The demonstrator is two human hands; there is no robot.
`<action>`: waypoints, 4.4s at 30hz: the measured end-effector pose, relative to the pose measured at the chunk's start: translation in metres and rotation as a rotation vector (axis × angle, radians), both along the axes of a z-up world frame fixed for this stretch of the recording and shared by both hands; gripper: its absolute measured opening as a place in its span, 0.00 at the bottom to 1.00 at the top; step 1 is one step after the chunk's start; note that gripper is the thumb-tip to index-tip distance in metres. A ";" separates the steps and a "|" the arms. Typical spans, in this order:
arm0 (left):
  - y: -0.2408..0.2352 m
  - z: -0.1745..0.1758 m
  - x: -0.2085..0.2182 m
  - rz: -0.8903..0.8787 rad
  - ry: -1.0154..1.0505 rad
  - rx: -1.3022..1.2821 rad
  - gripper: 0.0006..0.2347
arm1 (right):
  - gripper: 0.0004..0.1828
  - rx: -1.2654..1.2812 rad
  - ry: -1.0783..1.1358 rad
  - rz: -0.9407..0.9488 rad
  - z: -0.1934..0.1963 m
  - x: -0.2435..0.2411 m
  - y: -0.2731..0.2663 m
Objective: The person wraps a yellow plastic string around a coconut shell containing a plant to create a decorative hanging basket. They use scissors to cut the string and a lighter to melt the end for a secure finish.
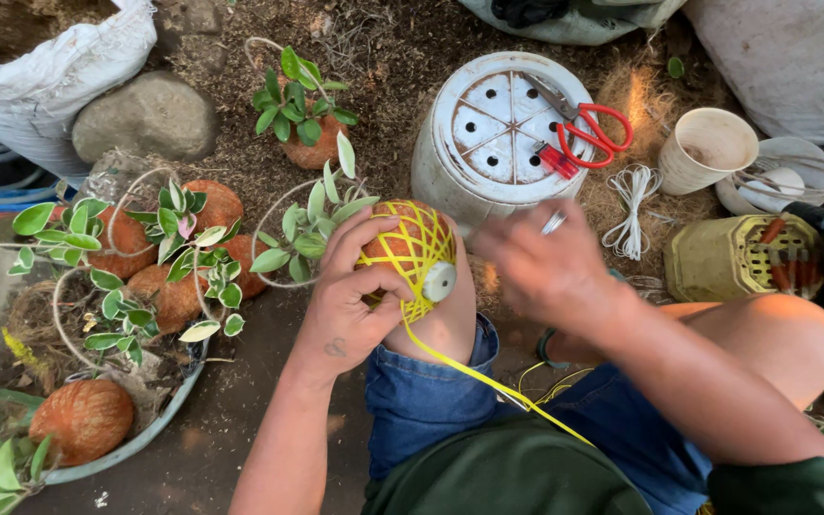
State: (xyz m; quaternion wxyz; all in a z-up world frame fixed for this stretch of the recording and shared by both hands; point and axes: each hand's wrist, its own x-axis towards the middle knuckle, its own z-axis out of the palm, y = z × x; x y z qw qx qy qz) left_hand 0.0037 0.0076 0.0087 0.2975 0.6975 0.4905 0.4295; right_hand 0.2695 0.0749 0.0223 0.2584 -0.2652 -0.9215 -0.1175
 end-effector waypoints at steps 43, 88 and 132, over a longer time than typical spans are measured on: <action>-0.001 0.007 0.004 0.046 0.100 0.041 0.07 | 0.20 -0.947 0.080 -0.730 -0.105 0.035 0.109; 0.007 -0.004 0.011 0.032 0.253 0.325 0.16 | 0.13 -1.537 0.540 0.050 -0.047 -0.024 -0.002; 0.013 -0.017 0.003 0.097 0.087 0.300 0.16 | 0.10 -1.712 0.601 -0.098 -0.066 -0.033 0.040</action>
